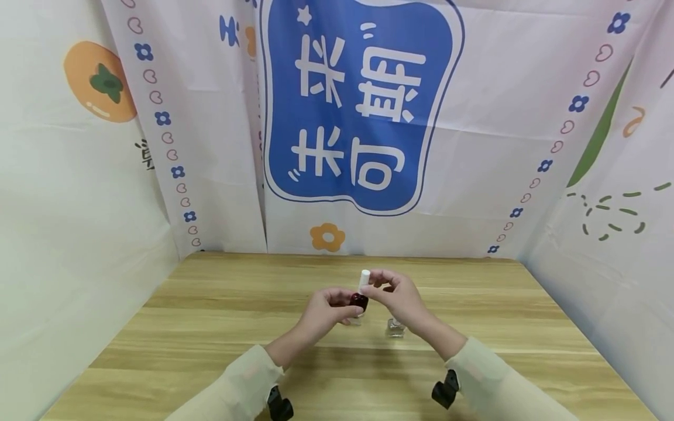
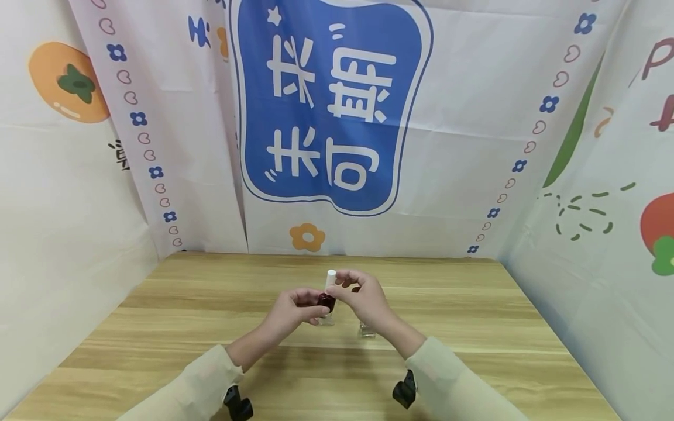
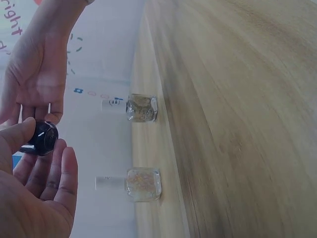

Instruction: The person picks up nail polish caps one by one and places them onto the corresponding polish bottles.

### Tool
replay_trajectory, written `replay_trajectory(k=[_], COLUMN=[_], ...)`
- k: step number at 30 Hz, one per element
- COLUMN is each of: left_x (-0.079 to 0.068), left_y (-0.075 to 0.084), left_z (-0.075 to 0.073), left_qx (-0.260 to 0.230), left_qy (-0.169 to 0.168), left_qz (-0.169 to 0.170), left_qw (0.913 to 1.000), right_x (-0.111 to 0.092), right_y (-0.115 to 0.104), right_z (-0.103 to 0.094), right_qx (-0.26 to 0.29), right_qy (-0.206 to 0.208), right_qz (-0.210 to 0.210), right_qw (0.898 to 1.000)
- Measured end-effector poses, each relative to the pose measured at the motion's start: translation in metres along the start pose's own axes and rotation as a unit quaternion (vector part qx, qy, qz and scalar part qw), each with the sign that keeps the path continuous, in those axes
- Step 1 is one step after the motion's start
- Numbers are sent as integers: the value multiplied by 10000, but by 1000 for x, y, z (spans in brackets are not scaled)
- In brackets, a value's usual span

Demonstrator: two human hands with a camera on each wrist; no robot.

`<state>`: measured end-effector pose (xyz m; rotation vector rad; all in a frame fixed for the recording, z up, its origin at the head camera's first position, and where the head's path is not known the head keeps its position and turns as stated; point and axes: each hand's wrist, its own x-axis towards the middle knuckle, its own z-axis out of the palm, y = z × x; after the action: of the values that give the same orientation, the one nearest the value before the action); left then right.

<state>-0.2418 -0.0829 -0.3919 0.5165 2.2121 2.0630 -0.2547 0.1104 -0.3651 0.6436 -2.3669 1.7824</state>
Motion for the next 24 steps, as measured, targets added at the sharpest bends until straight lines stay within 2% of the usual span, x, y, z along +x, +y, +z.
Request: replay_trajectory(k=[4,11,17,24], left_x=[0,0,-1,-3], left_y=[0,-1,-3,-1], left_z=[-2,-3,-1,1], left_qx=[-67,-34,87,-25], left_qy=[-91,-253,-323,-300], left_qz=[-23,-2,148,223], left_qw=[9999,9997,9993,9993], right_x=[2,6,6,4], right_y=[-3,-10,-12,-9], right_z=[-8,-12,-10,-7], right_qx=[61,-191,-341,-430], right_qy=[-365,-948,-884,-648], right_qz=[20,-244,-272,-509], right_qw=[9993,9950,9951,9957])
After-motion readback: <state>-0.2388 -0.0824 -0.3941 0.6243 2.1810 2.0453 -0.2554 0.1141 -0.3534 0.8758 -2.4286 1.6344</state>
